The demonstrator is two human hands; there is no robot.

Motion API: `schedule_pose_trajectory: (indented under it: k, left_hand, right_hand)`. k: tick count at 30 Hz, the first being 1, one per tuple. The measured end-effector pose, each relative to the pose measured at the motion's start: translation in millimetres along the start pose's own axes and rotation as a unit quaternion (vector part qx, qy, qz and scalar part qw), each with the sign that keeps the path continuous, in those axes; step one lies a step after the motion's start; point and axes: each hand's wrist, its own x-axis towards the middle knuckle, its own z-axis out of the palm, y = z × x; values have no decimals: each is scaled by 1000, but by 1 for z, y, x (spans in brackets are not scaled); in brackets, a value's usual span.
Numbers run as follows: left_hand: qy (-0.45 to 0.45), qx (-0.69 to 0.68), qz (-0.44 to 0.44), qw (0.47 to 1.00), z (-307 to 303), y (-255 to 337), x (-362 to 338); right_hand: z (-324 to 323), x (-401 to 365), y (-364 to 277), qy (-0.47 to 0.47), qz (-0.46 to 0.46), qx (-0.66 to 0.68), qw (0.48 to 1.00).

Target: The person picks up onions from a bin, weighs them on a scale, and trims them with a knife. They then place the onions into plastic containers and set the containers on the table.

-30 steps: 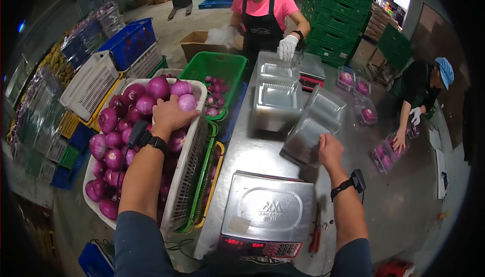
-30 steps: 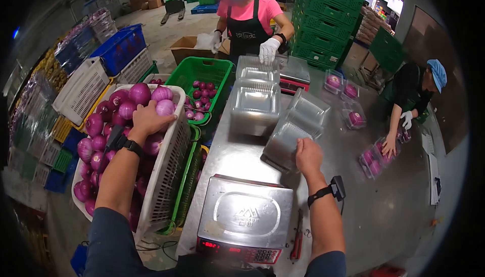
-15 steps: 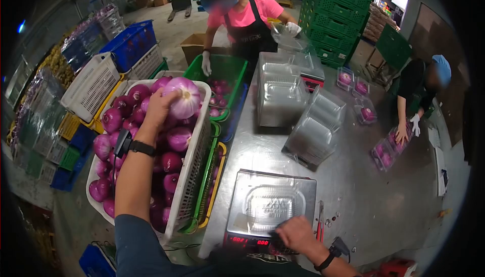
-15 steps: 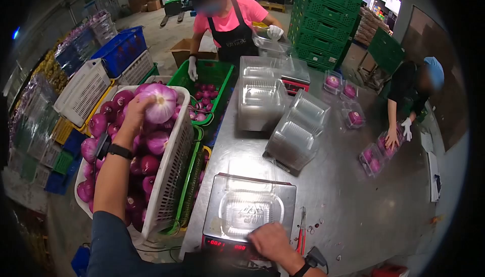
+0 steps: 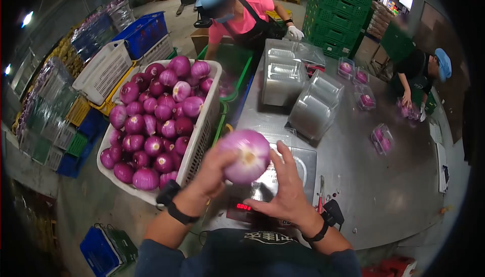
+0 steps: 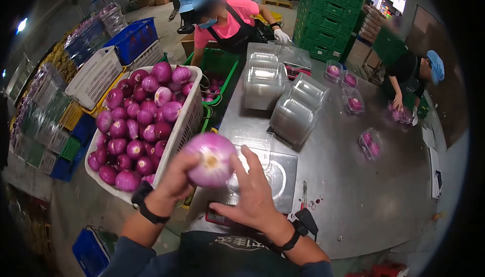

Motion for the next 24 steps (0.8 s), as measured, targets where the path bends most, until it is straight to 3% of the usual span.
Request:
schedule_pose_trajectory:
  k: [2,4,6,7,8,9,10,12,13,14,16,18,20,22,23,24]
  left_hand:
    - [-17,-9,-68,998,28,-25,-22]
    - [-72,-32,-99,992,42,-38,-36]
    - [-138,24,-179,974,14,-43,-39]
    - [-121,63,-161,978,13,-38,-45]
    - [-106,102,-141,979,15,-36,-49]
    - [-62,168,-79,981,12,-43,-50]
    - [-16,232,-11,973,7,-51,-49]
    - [87,303,42,948,-9,-74,-44]
    - [125,362,32,923,-16,-84,-42]
    - [121,360,29,925,-20,-95,-41]
    - [139,447,7,883,-29,-116,-42]
    - [134,446,25,885,-27,-129,-43]
    - [93,394,-89,910,-25,-135,-41]
    - [91,361,-84,924,-25,-141,-41]
    - [86,321,-115,936,-25,-140,-40]
    - [80,280,-145,946,-24,-137,-40]
  right_hand:
    - [4,-9,6,-18,-26,21,999]
    - [-2,-27,14,-30,20,-15,999]
    - [-9,-45,30,-10,117,114,987]
    - [-3,-58,46,14,203,310,929]
    - [1,-69,56,47,274,491,826]
    - [-5,-74,53,65,319,569,755]
    - [-7,-78,54,78,325,562,756]
    - [-8,-87,60,120,364,655,652]
    - [-10,-89,61,128,353,691,618]
    - [-13,-89,64,132,355,688,618]
    - [-15,-89,69,106,327,767,543]
    - [-13,-91,75,96,320,779,531]
    - [-10,-93,80,85,315,790,519]
    - [-4,-92,82,112,361,693,614]
    - [-1,-89,82,111,361,694,613]
    - [2,-86,80,88,372,584,716]
